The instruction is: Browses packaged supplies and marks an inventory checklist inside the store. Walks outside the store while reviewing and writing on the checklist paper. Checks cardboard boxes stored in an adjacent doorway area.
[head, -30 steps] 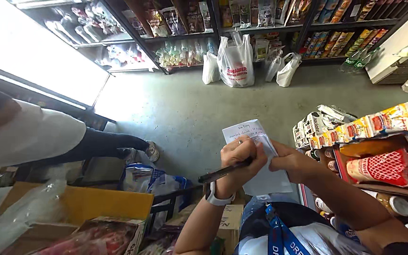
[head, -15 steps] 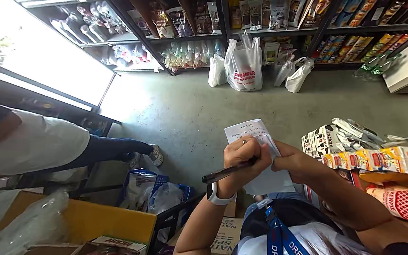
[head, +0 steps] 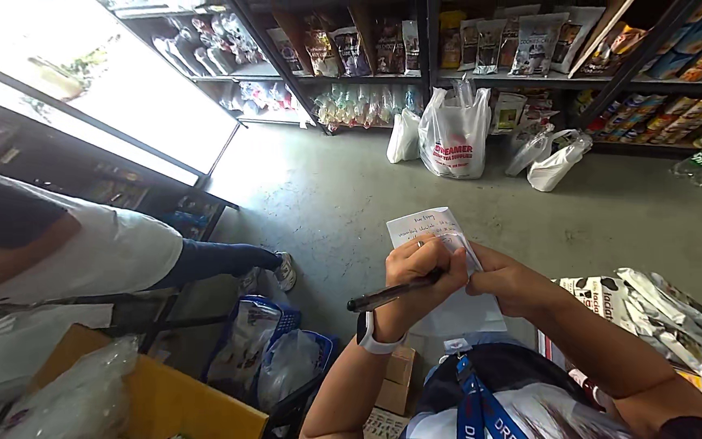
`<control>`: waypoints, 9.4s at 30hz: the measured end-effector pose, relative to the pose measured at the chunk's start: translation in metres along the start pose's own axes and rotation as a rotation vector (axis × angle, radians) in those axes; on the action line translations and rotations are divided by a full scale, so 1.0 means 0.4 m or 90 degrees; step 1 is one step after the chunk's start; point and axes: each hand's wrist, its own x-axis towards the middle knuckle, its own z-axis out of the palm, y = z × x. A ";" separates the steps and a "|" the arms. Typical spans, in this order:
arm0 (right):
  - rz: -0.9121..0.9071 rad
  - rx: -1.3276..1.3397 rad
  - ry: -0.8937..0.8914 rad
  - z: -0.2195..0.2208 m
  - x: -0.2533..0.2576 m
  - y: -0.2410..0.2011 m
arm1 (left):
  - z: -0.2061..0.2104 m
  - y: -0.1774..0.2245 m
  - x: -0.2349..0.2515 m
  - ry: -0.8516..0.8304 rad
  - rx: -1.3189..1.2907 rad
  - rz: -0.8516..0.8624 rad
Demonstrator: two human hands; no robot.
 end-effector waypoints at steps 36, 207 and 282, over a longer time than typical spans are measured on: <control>-0.005 0.069 -0.152 -0.240 0.578 -0.073 | -0.214 -0.381 0.353 0.064 0.031 -0.040; -0.066 -0.511 -0.350 -0.107 3.237 0.337 | -2.052 -1.601 0.872 0.632 -0.153 -0.401; -0.227 -0.465 -0.791 0.040 2.996 0.275 | -1.746 -1.370 0.765 1.005 0.098 -0.355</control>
